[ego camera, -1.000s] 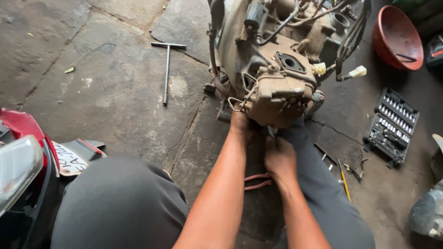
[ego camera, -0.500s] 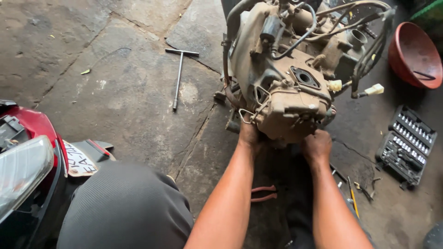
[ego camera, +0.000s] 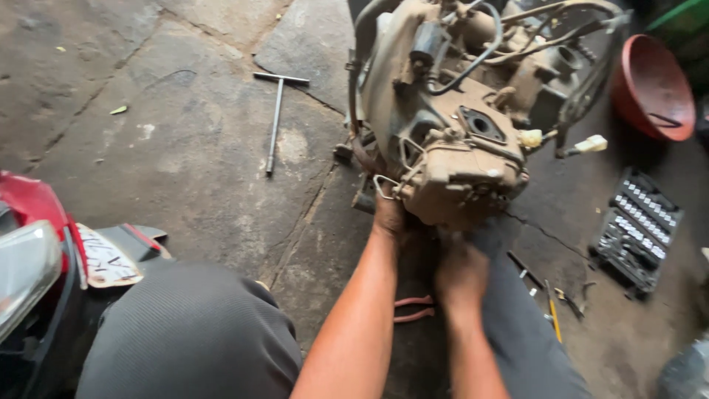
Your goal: Removing and reattaching components of a scooter engine, specifically the exhaust muffler system.
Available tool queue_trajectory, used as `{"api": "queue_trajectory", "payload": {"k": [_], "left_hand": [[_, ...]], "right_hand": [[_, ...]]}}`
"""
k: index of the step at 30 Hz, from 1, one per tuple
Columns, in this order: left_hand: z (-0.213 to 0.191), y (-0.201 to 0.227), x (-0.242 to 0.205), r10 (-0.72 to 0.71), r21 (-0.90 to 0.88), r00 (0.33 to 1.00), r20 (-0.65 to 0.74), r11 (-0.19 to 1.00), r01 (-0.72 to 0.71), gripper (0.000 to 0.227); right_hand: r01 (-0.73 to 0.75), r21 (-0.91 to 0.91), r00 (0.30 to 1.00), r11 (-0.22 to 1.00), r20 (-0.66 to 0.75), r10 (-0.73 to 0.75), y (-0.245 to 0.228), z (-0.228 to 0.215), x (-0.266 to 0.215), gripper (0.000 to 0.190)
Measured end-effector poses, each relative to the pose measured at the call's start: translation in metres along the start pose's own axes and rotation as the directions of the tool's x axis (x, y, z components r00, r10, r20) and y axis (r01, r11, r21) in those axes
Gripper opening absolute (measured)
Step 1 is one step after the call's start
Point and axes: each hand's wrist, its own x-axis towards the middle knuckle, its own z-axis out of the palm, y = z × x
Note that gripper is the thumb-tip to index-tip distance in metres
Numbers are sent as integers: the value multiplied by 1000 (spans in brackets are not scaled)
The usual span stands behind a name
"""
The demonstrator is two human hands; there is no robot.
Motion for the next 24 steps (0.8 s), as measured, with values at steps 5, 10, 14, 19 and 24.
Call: {"api": "queue_trajectory", "payload": {"k": [5, 10, 14, 19, 24], "left_hand": [[25, 4, -21, -14, -173, 1000, 9, 985, 15, 47], [12, -13, -20, -200, -345, 973, 115, 911, 228, 49], [25, -11, -24, -185, -258, 960, 208, 937, 237, 63], [30, -12, -19, -197, -169, 977, 87, 963, 209, 56], [-53, -53, 33, -128, -15, 988, 82, 991, 129, 51]], "right_hand": [[-217, -20, 965, 976, 148, 218, -49, -47, -14, 54], [-202, -114, 931, 973, 287, 226, -28, -108, -12, 55], [-274, -121, 897, 954, 325, 298, 2, -124, -31, 60], [-392, -155, 857, 907, 295, 422, -26, -118, -36, 59], [-336, -218, 870, 916, 300, 390, -32, -112, -30, 57]]}}
